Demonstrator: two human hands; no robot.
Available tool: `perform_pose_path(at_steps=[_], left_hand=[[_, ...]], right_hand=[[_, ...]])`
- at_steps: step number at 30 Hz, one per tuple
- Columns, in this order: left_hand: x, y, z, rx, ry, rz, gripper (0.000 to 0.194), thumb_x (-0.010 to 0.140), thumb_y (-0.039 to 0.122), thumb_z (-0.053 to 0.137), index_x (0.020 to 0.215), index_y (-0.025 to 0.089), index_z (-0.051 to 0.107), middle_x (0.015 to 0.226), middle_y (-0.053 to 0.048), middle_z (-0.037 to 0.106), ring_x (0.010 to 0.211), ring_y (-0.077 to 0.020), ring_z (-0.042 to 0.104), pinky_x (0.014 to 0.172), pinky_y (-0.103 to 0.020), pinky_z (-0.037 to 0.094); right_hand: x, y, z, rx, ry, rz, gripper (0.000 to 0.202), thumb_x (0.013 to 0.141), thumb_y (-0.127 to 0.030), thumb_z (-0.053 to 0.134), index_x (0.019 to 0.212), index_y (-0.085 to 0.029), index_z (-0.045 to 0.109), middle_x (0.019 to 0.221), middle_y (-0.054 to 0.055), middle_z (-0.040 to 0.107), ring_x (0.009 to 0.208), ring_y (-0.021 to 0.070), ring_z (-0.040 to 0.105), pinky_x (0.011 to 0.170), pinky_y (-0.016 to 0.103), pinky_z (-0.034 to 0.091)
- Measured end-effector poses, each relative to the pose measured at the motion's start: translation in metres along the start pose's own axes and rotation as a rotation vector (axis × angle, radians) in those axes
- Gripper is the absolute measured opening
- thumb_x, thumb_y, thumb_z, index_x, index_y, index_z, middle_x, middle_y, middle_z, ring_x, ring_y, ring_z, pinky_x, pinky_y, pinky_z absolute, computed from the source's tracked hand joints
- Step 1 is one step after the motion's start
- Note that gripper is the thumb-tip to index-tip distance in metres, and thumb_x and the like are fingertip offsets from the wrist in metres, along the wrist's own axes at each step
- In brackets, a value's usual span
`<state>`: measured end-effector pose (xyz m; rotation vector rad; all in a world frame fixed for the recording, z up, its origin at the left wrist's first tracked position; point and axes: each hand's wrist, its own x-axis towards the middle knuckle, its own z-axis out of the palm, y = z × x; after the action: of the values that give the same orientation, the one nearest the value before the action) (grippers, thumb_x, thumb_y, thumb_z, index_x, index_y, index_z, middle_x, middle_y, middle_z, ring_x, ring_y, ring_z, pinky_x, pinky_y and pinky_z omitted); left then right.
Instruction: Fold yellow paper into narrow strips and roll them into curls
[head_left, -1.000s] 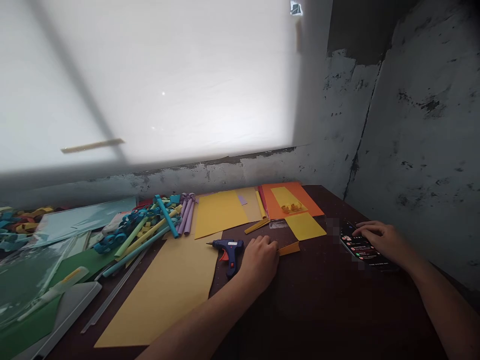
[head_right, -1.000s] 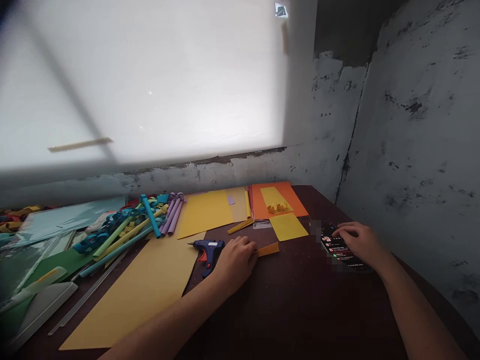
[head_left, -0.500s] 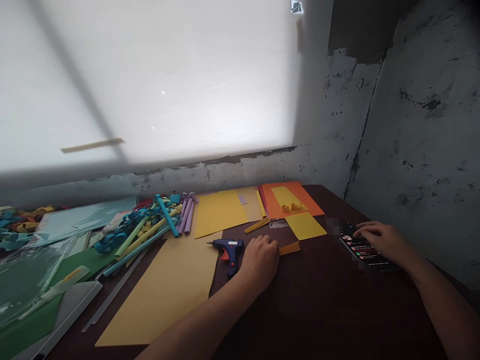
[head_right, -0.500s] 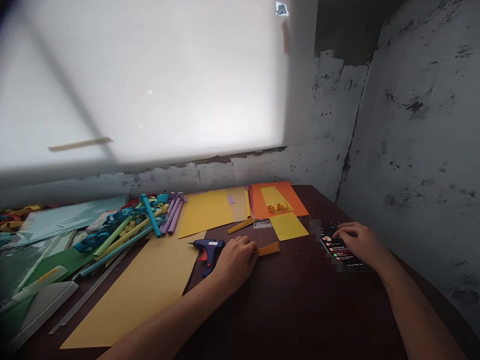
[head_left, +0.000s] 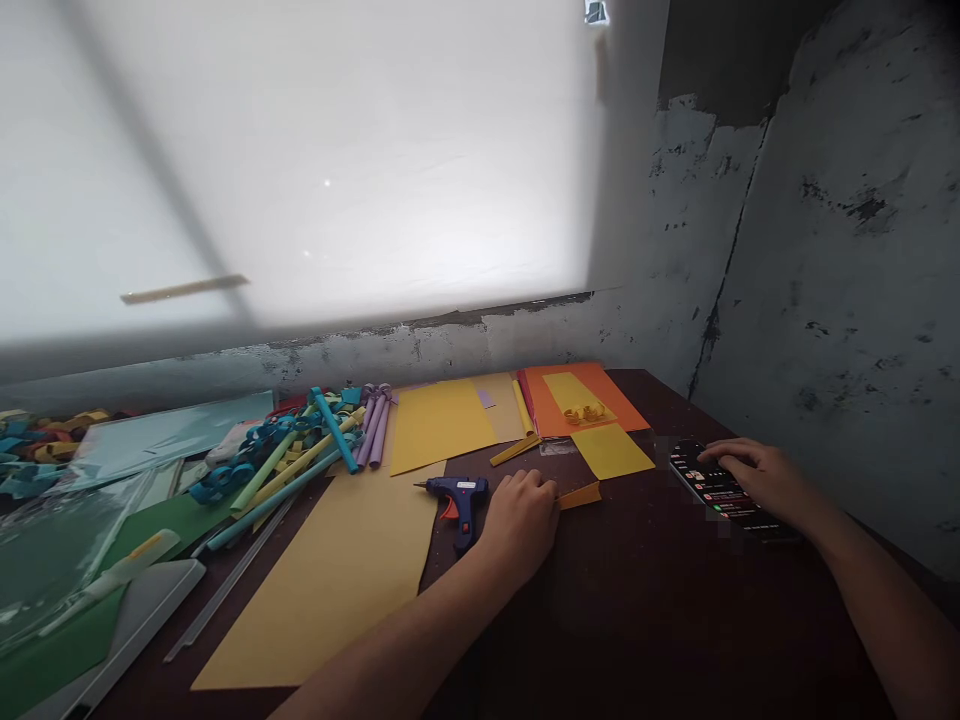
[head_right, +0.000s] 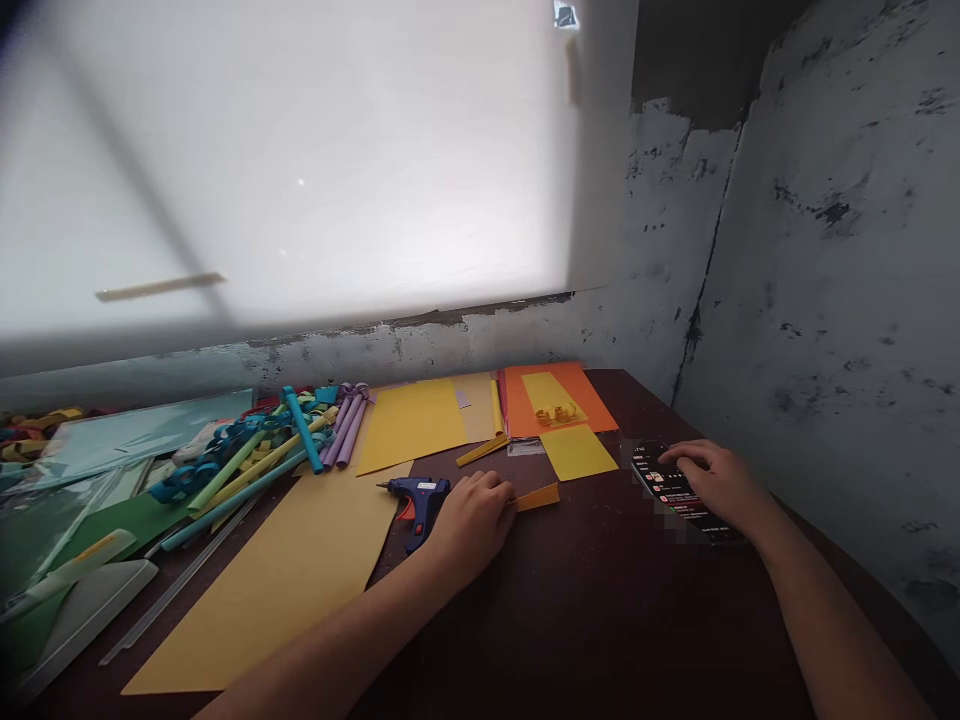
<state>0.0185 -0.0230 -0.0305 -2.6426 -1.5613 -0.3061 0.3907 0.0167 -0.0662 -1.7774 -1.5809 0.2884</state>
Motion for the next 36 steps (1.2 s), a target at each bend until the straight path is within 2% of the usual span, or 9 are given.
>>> perform_pose_path(at_steps=[6, 16, 18, 22, 24, 27, 30, 33, 36], left_hand=[[0.0, 0.0, 0.0, 0.003, 0.0, 0.0, 0.019, 0.099, 0.021, 0.051, 0.095, 0.019, 0.069, 0.101, -0.007, 0.07, 0.097, -0.0241, 0.065, 0.083, -0.036, 0.048], [-0.001, 0.0, 0.0, -0.001, 0.003, 0.002, 0.018, 0.098, 0.021, 0.052, 0.095, 0.019, 0.07, 0.101, -0.007, 0.07, 0.097, -0.0242, 0.064, 0.084, -0.037, 0.048], [-0.001, 0.0, 0.0, -0.005, 0.007, 0.001, 0.018, 0.099, 0.02, 0.052, 0.096, 0.019, 0.07, 0.101, -0.007, 0.07, 0.097, -0.0242, 0.064, 0.084, -0.037, 0.048], [0.0, 0.0, 0.001, -0.02, 0.003, 0.005, 0.019, 0.099, 0.02, 0.05, 0.097, 0.019, 0.069, 0.102, -0.008, 0.07, 0.097, -0.0239, 0.064, 0.083, -0.036, 0.048], [0.0, -0.001, 0.001, -0.021, 0.0, 0.007, 0.018, 0.099, 0.02, 0.051, 0.096, 0.019, 0.069, 0.101, -0.007, 0.07, 0.097, -0.0239, 0.064, 0.083, -0.036, 0.048], [0.0, -0.001, 0.001, -0.021, 0.011, 0.006, 0.017, 0.098, 0.019, 0.051, 0.095, 0.019, 0.067, 0.1, -0.007, 0.07, 0.096, -0.0238, 0.064, 0.083, -0.036, 0.048], [-0.001, -0.001, 0.003, -0.025, 0.022, 0.01, 0.016, 0.098, 0.02, 0.05, 0.095, 0.019, 0.066, 0.1, -0.007, 0.07, 0.096, -0.0237, 0.064, 0.083, -0.036, 0.048], [-0.001, -0.001, 0.003, -0.032, 0.026, 0.011, 0.016, 0.099, 0.019, 0.05, 0.095, 0.019, 0.066, 0.1, -0.007, 0.069, 0.096, -0.0233, 0.064, 0.083, -0.035, 0.047], [-0.001, -0.001, 0.004, -0.038, 0.03, 0.013, 0.017, 0.099, 0.019, 0.049, 0.095, 0.019, 0.066, 0.1, -0.006, 0.069, 0.095, -0.023, 0.063, 0.083, -0.035, 0.046]], right_hand=[[0.001, 0.005, 0.003, 0.037, -0.051, 0.021, 0.031, 0.085, -0.038, 0.049, 0.086, -0.031, 0.079, 0.13, 0.004, 0.069, 0.117, 0.0359, 0.064, 0.094, 0.05, 0.055], [0.005, 0.008, 0.007, -0.037, -0.068, 0.012, 0.03, 0.082, -0.04, 0.05, 0.083, -0.028, 0.078, 0.129, 0.006, 0.068, 0.12, 0.0348, 0.062, 0.097, 0.047, 0.053], [0.007, 0.007, 0.008, -0.064, -0.07, 0.032, 0.033, 0.081, -0.04, 0.05, 0.092, -0.027, 0.079, 0.13, 0.007, 0.066, 0.121, 0.0349, 0.062, 0.099, 0.047, 0.052], [0.007, 0.002, 0.008, -0.039, -0.061, 0.058, 0.05, 0.083, -0.041, 0.049, 0.127, -0.032, 0.07, 0.136, 0.009, 0.062, 0.119, 0.034, 0.063, 0.099, 0.049, 0.053], [0.005, -0.003, 0.006, -0.021, -0.05, 0.05, 0.051, 0.084, -0.04, 0.05, 0.131, -0.031, 0.068, 0.135, 0.01, 0.062, 0.117, 0.0339, 0.064, 0.097, 0.049, 0.053], [0.003, -0.01, 0.006, 0.005, -0.039, 0.019, 0.046, 0.082, -0.038, 0.051, 0.122, -0.028, 0.071, 0.135, 0.01, 0.062, 0.118, 0.0332, 0.063, 0.094, 0.045, 0.055], [0.003, -0.015, 0.006, 0.006, -0.029, 0.007, 0.03, 0.08, -0.037, 0.05, 0.093, -0.026, 0.076, 0.134, 0.009, 0.061, 0.12, 0.0323, 0.061, 0.092, 0.042, 0.055], [0.001, -0.015, 0.003, 0.019, -0.015, -0.003, 0.026, 0.08, -0.036, 0.05, 0.068, -0.025, 0.071, 0.131, 0.007, 0.063, 0.12, 0.0314, 0.061, 0.092, 0.042, 0.054], [-0.008, -0.011, -0.006, 0.074, -0.011, 0.034, 0.027, 0.078, -0.035, 0.052, 0.058, -0.024, 0.067, 0.132, 0.004, 0.065, 0.118, 0.0313, 0.063, 0.089, 0.04, 0.054]])
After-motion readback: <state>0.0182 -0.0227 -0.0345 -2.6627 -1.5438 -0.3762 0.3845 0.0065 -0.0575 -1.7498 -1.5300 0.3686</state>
